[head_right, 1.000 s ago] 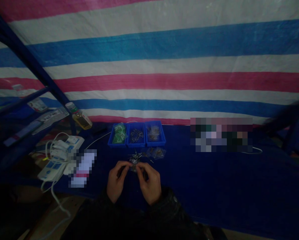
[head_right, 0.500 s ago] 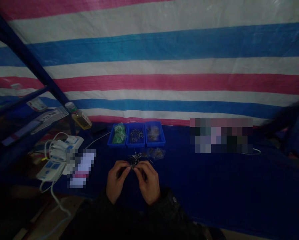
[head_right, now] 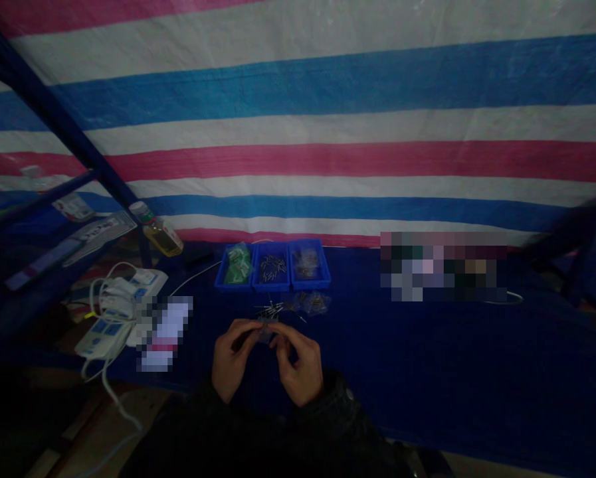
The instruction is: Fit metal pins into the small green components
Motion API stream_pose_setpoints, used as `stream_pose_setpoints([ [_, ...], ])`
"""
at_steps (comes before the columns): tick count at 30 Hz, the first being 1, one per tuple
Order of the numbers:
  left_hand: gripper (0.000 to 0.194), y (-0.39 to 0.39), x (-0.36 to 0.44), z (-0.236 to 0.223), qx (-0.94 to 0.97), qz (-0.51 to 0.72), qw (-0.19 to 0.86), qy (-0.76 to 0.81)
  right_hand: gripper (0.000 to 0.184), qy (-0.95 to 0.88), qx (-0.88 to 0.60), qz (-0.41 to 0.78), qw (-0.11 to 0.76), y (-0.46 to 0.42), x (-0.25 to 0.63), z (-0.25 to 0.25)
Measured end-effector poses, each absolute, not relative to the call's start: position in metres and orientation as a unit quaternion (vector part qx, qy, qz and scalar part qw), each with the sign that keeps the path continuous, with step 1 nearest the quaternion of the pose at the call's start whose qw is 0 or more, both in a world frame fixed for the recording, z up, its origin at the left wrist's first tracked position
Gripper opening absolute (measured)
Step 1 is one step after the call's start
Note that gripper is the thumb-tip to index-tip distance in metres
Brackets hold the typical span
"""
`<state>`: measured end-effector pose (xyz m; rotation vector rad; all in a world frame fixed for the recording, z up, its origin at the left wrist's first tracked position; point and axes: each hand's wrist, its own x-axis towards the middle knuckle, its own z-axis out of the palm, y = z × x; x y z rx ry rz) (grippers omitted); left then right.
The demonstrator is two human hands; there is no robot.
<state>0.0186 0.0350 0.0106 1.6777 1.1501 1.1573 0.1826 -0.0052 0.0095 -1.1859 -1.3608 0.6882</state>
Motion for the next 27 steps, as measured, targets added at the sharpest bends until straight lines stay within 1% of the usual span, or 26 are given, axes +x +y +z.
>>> stream_pose_setpoints([
  [3, 0.013, 0.034, 0.019, 0.010, 0.666, 0.460, 0.367, 0.458, 0.016, -0.585, -0.515, 0.263, 0.568, -0.003, 0.182, 0.009],
  [6, 0.014, 0.033, 0.019, 0.011, 0.678, 0.455, 0.346, 0.462, 0.017, -0.579, -0.531, 0.238, 0.571, 0.000, 0.181, 0.006],
  [9, 0.015, 0.032, 0.020, 0.013, 0.679, 0.449, 0.350, 0.465, 0.008, -0.542, -0.541, 0.263, 0.587, 0.000, 0.179, 0.002],
  [13, 0.019, 0.032, 0.021, 0.015, 0.668, 0.450, 0.368, 0.464, 0.013, -0.513, -0.544, 0.287, 0.599, -0.003, 0.184, -0.002],
  [16, 0.022, 0.032, 0.021, 0.015, 0.654, 0.454, 0.378, 0.473, 0.018, -0.476, -0.573, 0.287, 0.602, 0.004, 0.199, 0.005],
  [21, 0.022, 0.032, 0.020, 0.010, 0.640, 0.449, 0.397, 0.480, 0.037, -0.394, -0.587, 0.234, 0.667, 0.047, 0.232, 0.029],
  [23, 0.023, 0.032, 0.020, 0.009, 0.634, 0.454, 0.398, 0.483, 0.045, -0.415, -0.573, 0.242, 0.663, 0.062, 0.241, 0.031],
  [24, 0.023, 0.033, 0.020, 0.009, 0.632, 0.455, 0.397, 0.485, 0.046, -0.423, -0.577, 0.240, 0.657, 0.066, 0.244, 0.029],
  [27, 0.024, 0.033, 0.021, 0.012, 0.631, 0.457, 0.393, 0.488, 0.039, -0.460, -0.618, 0.196, 0.606, 0.065, 0.242, 0.017],
])
